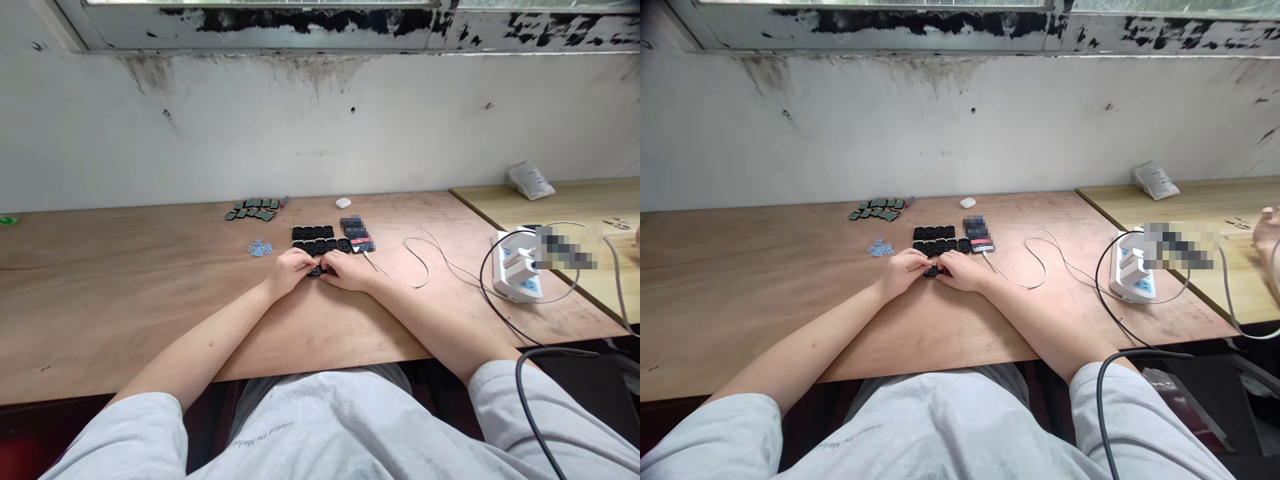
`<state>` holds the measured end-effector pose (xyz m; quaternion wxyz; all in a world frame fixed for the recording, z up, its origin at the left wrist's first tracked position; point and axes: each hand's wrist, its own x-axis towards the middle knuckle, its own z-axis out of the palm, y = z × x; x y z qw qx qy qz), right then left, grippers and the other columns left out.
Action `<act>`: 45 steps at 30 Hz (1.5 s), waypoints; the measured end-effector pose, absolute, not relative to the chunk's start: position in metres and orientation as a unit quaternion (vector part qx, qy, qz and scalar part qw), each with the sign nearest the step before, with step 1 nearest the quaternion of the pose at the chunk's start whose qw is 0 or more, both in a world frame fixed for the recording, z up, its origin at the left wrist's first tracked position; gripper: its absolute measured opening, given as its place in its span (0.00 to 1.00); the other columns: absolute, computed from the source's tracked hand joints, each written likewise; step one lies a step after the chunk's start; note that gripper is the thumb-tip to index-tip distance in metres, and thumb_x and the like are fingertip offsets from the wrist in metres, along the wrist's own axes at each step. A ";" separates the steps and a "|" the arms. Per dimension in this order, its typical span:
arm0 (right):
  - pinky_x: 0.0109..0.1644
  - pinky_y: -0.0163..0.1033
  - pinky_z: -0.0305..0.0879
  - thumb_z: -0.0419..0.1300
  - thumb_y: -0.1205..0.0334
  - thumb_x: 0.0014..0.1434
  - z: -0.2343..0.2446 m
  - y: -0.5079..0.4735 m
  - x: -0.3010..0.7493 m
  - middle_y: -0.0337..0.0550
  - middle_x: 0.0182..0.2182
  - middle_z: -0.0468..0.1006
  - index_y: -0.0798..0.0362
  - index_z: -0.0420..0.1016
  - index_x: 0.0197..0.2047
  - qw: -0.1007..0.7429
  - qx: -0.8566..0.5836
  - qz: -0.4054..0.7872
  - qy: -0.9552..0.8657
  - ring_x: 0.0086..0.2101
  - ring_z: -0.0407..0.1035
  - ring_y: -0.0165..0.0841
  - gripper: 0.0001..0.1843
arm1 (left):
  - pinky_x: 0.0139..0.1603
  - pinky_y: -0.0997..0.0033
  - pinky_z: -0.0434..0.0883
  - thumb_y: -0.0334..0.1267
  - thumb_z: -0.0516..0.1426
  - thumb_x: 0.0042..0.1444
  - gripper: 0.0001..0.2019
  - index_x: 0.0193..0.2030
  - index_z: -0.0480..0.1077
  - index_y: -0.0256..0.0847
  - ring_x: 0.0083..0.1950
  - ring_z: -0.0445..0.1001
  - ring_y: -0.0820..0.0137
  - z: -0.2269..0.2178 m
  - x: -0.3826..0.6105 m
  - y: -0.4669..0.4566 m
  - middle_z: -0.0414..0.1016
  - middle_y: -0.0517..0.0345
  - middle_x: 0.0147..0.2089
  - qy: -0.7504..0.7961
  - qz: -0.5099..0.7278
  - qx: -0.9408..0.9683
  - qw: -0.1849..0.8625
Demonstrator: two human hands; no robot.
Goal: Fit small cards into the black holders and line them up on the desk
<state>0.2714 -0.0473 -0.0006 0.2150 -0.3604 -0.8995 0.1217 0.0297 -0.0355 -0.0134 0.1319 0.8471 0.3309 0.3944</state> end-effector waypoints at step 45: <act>0.51 0.45 0.68 0.66 0.66 0.66 -0.011 -0.040 0.276 0.48 0.46 0.80 0.50 0.71 0.39 0.244 -0.321 0.128 -0.906 0.46 0.71 0.42 0.07 | 0.61 0.54 0.72 0.38 0.57 0.68 0.15 0.58 0.79 0.47 0.58 0.75 0.58 -0.002 0.013 -0.031 0.79 0.49 0.58 0.253 0.210 0.941 0.084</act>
